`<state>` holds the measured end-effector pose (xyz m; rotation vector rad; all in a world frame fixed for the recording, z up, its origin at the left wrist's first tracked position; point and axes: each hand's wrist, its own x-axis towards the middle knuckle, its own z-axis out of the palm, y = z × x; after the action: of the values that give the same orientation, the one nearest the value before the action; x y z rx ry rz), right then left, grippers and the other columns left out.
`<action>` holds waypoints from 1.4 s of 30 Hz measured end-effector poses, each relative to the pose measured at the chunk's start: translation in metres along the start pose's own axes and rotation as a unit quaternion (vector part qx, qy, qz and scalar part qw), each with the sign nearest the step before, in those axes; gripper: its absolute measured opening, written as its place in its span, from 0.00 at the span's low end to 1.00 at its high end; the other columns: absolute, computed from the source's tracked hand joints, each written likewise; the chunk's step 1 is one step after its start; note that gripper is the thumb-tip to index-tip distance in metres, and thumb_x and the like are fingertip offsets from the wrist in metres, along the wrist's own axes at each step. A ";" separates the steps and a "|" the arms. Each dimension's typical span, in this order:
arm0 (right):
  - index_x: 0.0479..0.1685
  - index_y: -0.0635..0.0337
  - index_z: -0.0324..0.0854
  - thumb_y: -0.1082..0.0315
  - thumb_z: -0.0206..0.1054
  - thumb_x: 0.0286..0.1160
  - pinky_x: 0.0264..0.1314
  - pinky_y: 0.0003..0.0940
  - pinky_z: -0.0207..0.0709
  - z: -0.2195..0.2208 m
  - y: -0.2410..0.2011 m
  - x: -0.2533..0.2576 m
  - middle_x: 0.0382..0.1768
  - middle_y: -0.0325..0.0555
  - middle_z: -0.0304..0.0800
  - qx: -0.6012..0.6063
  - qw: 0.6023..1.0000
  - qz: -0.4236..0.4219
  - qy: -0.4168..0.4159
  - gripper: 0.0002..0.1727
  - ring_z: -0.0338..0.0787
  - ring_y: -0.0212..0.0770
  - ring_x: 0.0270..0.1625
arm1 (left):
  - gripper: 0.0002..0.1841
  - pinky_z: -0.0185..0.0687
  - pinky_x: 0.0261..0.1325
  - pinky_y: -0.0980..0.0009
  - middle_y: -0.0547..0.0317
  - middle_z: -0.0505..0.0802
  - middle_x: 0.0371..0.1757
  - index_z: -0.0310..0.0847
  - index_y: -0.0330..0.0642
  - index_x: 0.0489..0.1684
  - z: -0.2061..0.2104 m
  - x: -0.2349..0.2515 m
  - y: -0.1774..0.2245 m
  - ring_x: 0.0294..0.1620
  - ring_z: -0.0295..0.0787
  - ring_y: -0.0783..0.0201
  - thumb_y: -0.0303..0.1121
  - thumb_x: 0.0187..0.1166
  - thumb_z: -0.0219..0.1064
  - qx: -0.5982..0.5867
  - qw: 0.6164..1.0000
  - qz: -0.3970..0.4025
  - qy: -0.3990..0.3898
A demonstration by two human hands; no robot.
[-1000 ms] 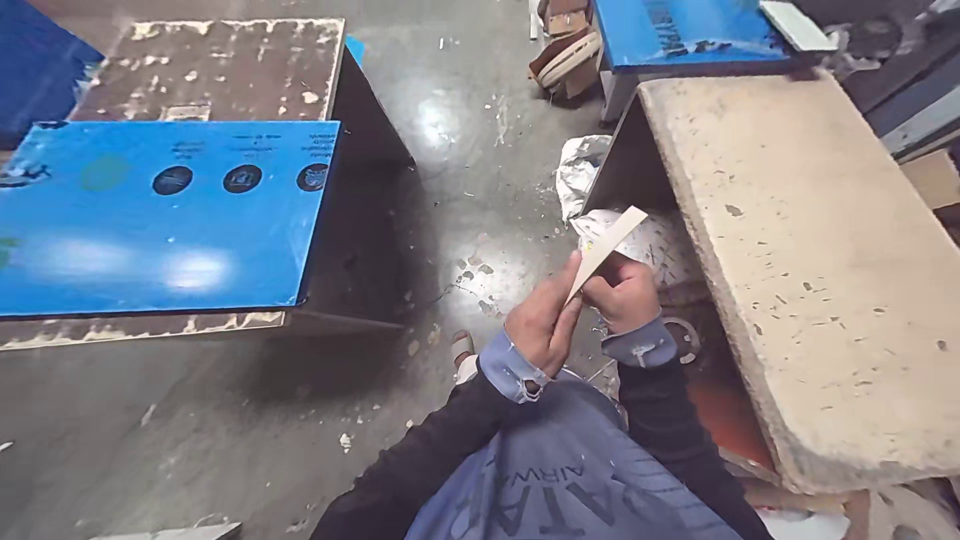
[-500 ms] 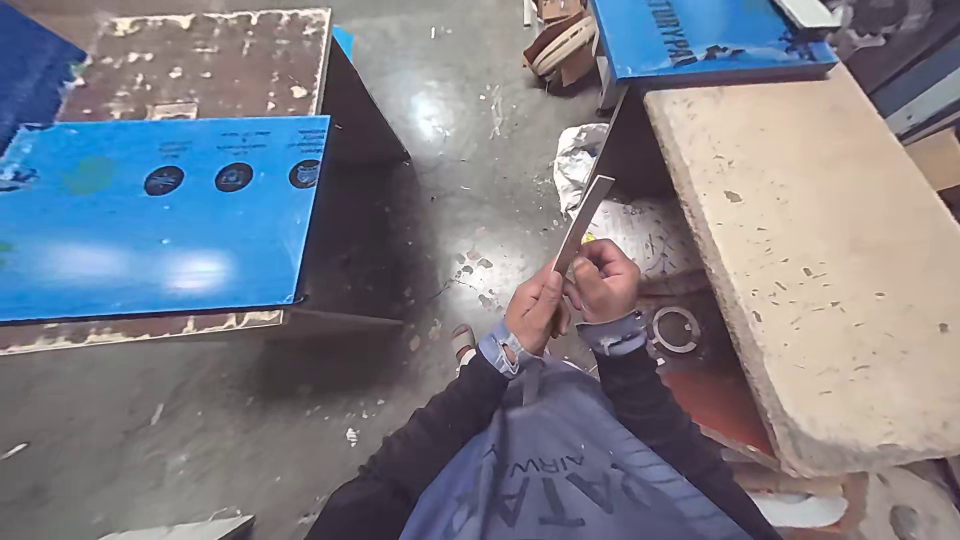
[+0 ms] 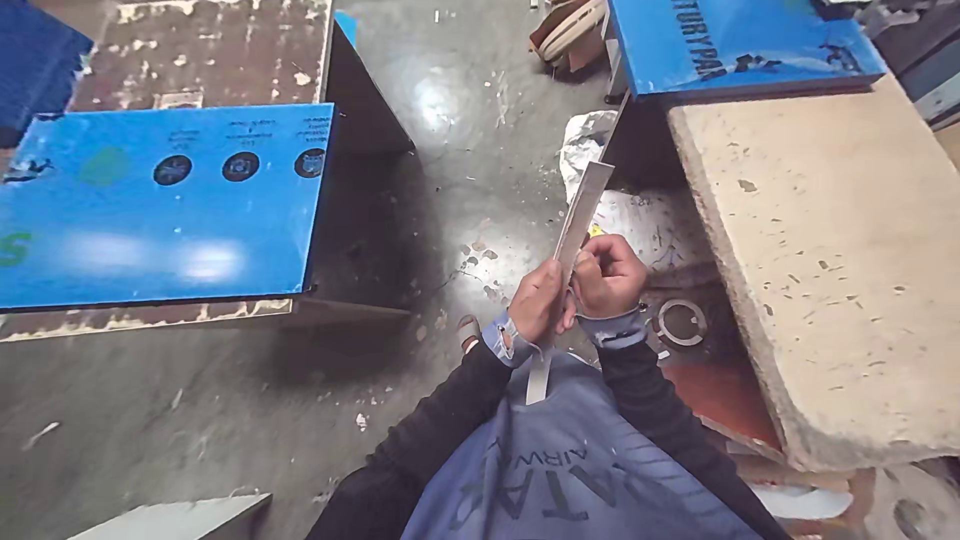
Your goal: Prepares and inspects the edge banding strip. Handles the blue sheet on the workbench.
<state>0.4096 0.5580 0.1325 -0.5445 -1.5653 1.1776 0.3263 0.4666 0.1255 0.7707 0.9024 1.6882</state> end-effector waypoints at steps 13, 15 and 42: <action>0.29 0.58 0.82 0.57 0.68 0.73 0.24 0.19 0.76 -0.004 0.010 0.001 0.25 0.36 0.81 -0.097 0.980 -0.171 0.035 0.14 0.79 0.25 0.24 | 0.23 0.83 0.18 0.74 0.60 0.88 0.17 0.81 0.47 0.45 0.008 -0.007 0.001 0.13 0.84 0.69 0.58 0.88 0.54 -0.040 0.998 -0.018 0.035; 0.29 0.59 0.82 0.57 0.68 0.73 0.24 0.19 0.76 -0.006 0.009 0.001 0.25 0.37 0.81 -0.100 0.978 -0.179 0.031 0.14 0.79 0.25 0.24 | 0.24 0.84 0.18 0.73 0.59 0.88 0.17 0.80 0.46 0.46 0.008 -0.007 0.000 0.13 0.85 0.68 0.58 0.88 0.53 -0.035 0.999 -0.023 0.033; 0.46 0.60 0.82 0.64 0.73 0.71 0.28 0.27 0.84 -0.022 -0.023 -0.008 0.35 0.40 0.85 -0.021 1.000 -0.017 -0.003 0.11 0.84 0.30 0.26 | 0.29 0.88 0.22 0.72 0.53 0.92 0.24 0.70 0.35 0.80 0.009 0.005 0.007 0.16 0.87 0.67 0.48 0.95 0.38 -0.042 0.999 0.007 -0.006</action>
<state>0.4374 0.5515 0.1482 -0.5404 -1.6015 1.1230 0.3295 0.4719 0.1366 0.7312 0.8157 1.7211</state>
